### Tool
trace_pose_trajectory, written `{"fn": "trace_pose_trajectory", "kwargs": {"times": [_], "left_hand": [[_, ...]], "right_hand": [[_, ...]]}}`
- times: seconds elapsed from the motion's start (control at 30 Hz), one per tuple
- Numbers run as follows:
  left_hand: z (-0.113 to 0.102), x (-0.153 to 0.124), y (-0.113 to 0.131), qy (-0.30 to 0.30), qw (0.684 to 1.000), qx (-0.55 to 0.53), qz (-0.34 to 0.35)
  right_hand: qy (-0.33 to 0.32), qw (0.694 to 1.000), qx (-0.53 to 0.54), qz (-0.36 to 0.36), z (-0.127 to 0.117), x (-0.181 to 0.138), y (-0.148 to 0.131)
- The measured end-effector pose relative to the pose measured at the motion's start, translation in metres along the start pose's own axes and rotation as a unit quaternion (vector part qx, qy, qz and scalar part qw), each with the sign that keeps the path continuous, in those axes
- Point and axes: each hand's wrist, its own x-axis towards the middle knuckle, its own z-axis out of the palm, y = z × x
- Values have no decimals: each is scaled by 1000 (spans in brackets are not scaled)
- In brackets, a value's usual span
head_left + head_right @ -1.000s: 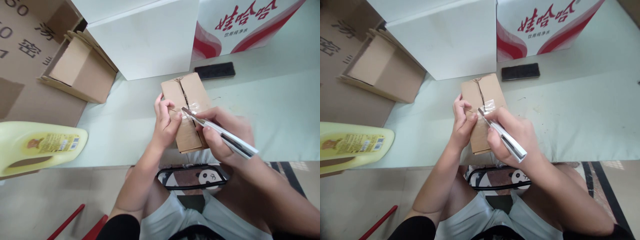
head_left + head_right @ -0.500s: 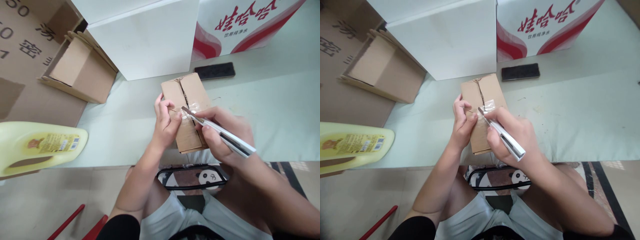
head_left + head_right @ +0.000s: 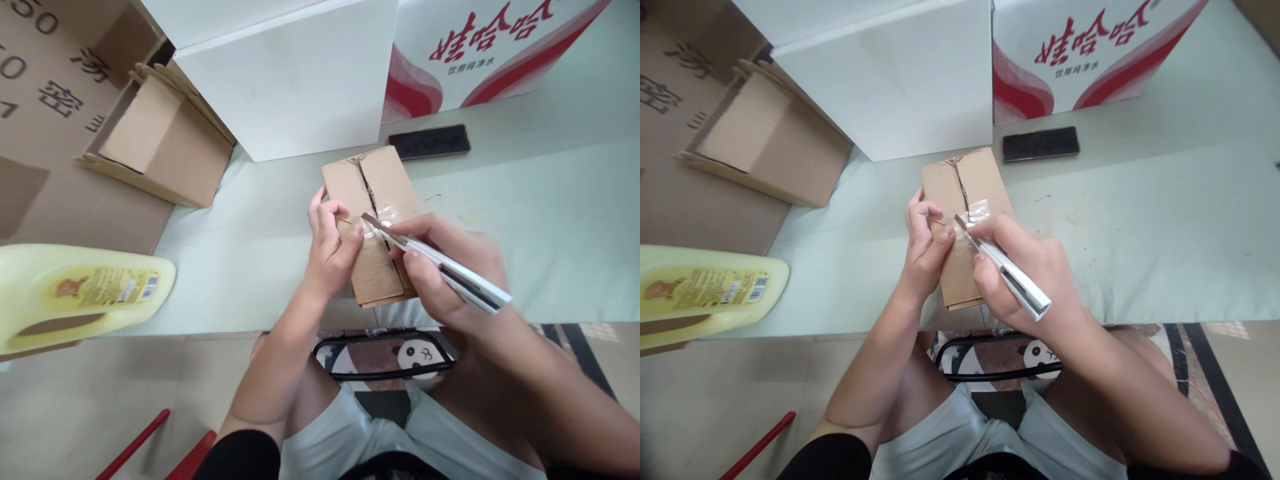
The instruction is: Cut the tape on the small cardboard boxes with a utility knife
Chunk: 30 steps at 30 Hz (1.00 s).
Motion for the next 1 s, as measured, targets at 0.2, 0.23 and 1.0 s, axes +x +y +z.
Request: {"fn": "trace_pose_trajectory", "kwargs": {"times": [0.2,0.23,1.0], "left_hand": [[0,0,1,4,1000,20,0],[0,0,1,3,1000,20,-1],[0,1,-4,6,1000,-20,5]], "right_hand": [[-4,1000,5,-1,0,0,0],[-3,1000,7,-3,0,0,0],[109,992,-47,40,5,0,-2]]}}
